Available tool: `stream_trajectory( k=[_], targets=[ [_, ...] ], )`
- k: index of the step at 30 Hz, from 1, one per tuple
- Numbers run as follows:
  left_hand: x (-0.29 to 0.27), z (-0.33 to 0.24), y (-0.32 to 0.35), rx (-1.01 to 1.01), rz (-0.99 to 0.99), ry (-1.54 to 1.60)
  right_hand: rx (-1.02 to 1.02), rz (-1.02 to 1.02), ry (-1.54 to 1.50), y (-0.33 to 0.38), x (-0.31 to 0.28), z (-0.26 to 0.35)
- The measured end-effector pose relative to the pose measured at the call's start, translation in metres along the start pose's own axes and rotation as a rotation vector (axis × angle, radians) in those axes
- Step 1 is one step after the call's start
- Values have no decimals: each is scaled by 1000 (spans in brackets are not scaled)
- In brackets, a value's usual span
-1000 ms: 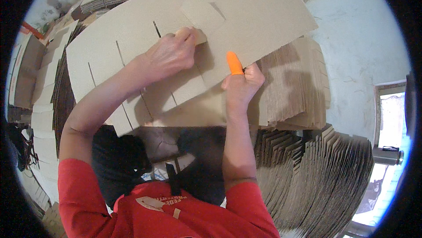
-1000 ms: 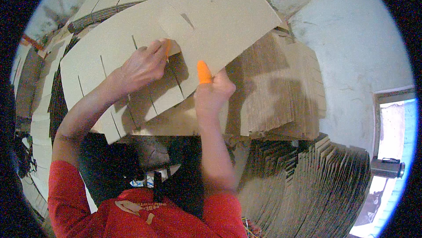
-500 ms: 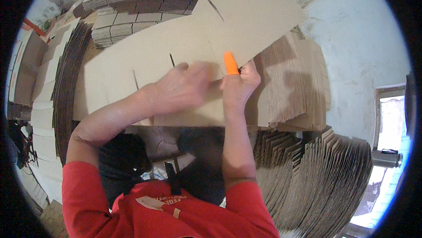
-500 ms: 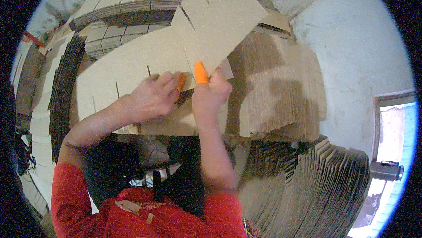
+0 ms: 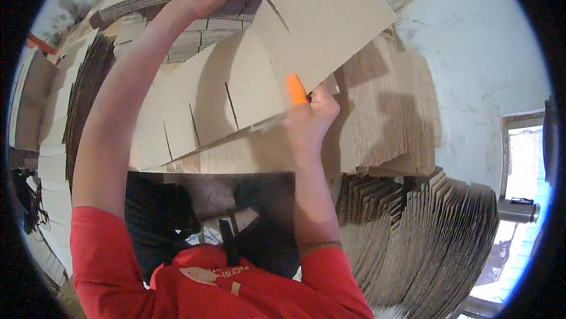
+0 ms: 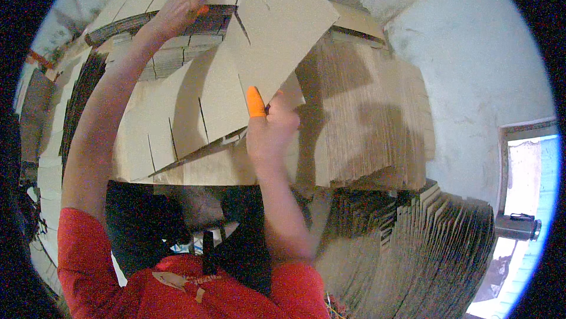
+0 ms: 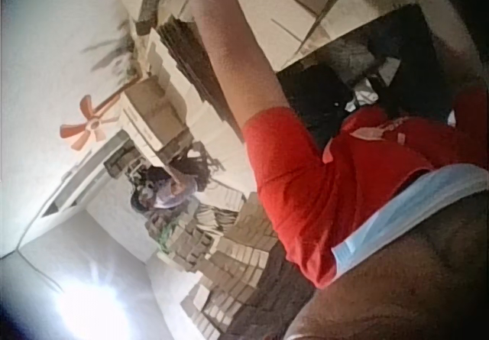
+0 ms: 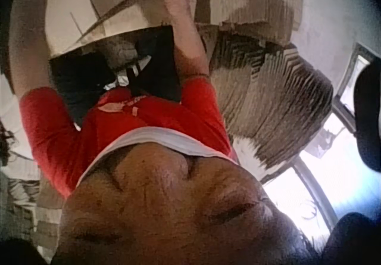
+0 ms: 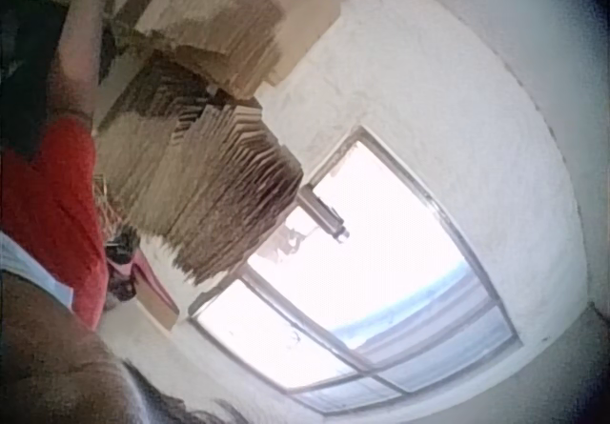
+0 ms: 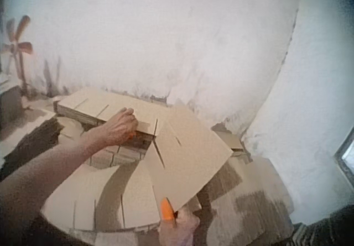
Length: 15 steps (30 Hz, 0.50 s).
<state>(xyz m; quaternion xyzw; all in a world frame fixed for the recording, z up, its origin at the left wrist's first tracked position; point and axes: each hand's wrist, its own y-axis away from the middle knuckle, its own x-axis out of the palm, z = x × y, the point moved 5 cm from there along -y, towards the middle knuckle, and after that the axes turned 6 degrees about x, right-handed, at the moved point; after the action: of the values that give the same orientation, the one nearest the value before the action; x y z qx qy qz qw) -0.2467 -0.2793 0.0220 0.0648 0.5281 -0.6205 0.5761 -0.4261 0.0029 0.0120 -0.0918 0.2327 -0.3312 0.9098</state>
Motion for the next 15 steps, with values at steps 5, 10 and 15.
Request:
stream_trajectory(
  k=[5, 10, 15],
  targets=[
    [-21, -7, -22, -88, 139, 152, -30, -40, -20, 1, -6, 0],
    [-65, -10, -40, -115, 51, 372, -55, -127, -30, -1, -12, 0],
    [-71, -28, -41, 127, 30, 105, 8, -126, -2, -2, -15, -3]
  ],
)
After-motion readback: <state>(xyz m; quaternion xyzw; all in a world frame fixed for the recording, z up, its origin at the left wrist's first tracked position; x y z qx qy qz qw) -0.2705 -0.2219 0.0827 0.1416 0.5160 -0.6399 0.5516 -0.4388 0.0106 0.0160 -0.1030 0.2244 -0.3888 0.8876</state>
